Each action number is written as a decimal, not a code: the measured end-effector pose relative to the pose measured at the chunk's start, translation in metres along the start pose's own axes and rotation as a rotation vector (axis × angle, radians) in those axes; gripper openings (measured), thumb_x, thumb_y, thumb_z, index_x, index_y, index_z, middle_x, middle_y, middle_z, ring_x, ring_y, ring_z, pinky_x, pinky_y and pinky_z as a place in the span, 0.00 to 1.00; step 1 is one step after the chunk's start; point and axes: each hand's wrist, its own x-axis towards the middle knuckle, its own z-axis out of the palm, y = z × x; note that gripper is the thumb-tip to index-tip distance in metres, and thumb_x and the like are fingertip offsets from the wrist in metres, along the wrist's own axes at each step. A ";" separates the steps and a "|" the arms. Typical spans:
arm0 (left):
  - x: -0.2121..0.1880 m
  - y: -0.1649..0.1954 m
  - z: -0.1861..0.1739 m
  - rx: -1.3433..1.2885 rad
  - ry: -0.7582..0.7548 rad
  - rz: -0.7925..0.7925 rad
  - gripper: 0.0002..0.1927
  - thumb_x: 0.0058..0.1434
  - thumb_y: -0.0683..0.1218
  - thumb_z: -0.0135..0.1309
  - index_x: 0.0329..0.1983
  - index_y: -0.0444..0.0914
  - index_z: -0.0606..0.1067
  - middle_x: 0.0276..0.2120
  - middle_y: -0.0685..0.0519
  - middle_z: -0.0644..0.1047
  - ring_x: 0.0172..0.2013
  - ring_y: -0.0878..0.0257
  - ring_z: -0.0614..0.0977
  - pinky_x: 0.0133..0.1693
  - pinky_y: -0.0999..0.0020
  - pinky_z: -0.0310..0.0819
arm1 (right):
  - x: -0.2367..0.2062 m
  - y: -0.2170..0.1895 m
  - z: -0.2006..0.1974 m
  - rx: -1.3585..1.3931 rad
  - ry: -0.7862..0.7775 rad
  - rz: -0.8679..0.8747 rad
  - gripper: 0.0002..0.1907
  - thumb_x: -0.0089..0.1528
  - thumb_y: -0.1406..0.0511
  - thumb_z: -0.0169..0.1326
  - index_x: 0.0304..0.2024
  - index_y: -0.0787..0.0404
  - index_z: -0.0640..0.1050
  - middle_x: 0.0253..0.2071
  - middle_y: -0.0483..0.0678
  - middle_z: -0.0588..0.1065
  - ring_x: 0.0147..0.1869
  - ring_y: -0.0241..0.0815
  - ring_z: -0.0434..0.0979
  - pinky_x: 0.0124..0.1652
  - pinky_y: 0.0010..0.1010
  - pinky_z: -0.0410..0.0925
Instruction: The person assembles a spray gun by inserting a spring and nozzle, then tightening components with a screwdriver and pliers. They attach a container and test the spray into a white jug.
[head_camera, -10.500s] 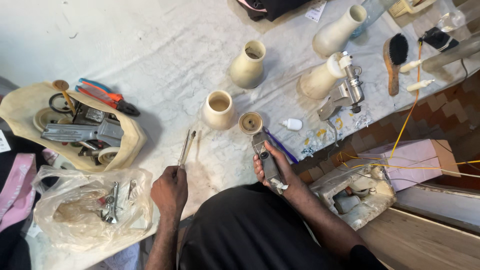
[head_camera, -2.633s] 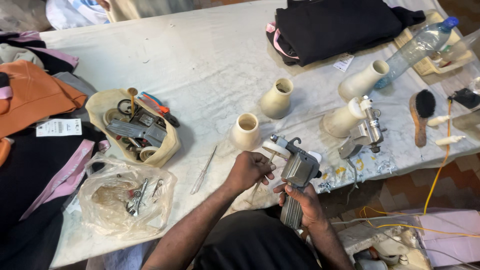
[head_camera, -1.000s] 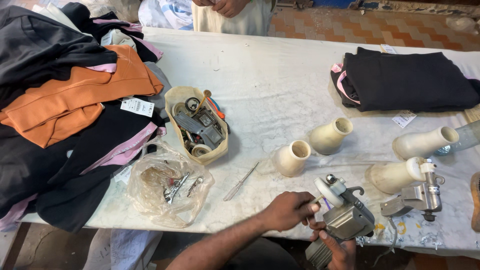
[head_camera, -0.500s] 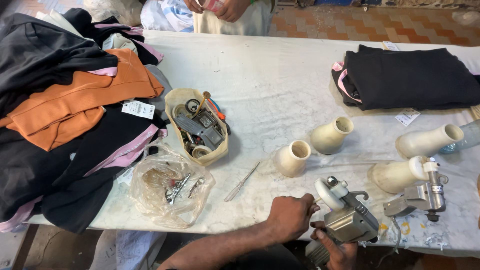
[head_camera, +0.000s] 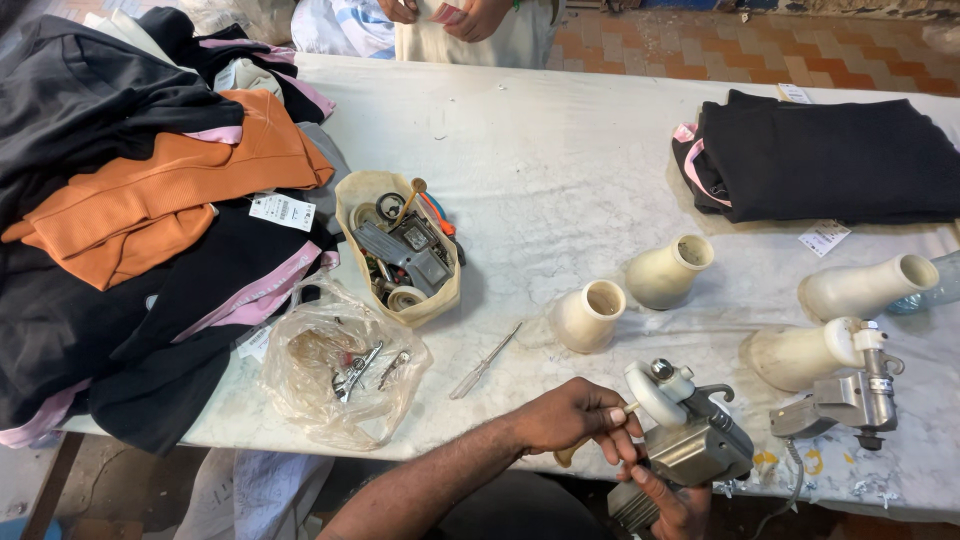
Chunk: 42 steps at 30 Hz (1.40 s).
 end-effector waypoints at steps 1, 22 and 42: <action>0.001 -0.002 0.001 0.038 0.062 -0.040 0.18 0.77 0.49 0.45 0.52 0.28 0.76 0.36 0.50 0.83 0.40 0.65 0.84 0.32 0.75 0.78 | 0.001 0.001 -0.002 0.034 -0.031 -0.005 0.30 0.53 0.75 0.60 0.59 0.72 0.68 0.40 0.60 0.77 0.39 0.51 0.80 0.39 0.44 0.75; 0.017 -0.005 -0.004 -0.249 -0.065 -0.047 0.22 0.81 0.51 0.35 0.58 0.29 0.73 0.39 0.39 0.82 0.40 0.54 0.85 0.47 0.63 0.81 | 0.006 0.000 -0.009 0.057 -0.093 -0.045 0.23 0.57 0.71 0.62 0.53 0.73 0.73 0.41 0.58 0.78 0.40 0.48 0.80 0.41 0.39 0.74; 0.074 -0.041 0.042 1.243 0.643 0.040 0.14 0.64 0.52 0.61 0.41 0.38 0.72 0.24 0.48 0.81 0.24 0.51 0.83 0.27 0.55 0.75 | 0.019 -0.010 -0.004 0.030 0.001 0.041 0.18 0.59 0.68 0.61 0.48 0.70 0.75 0.38 0.57 0.82 0.35 0.43 0.81 0.37 0.35 0.74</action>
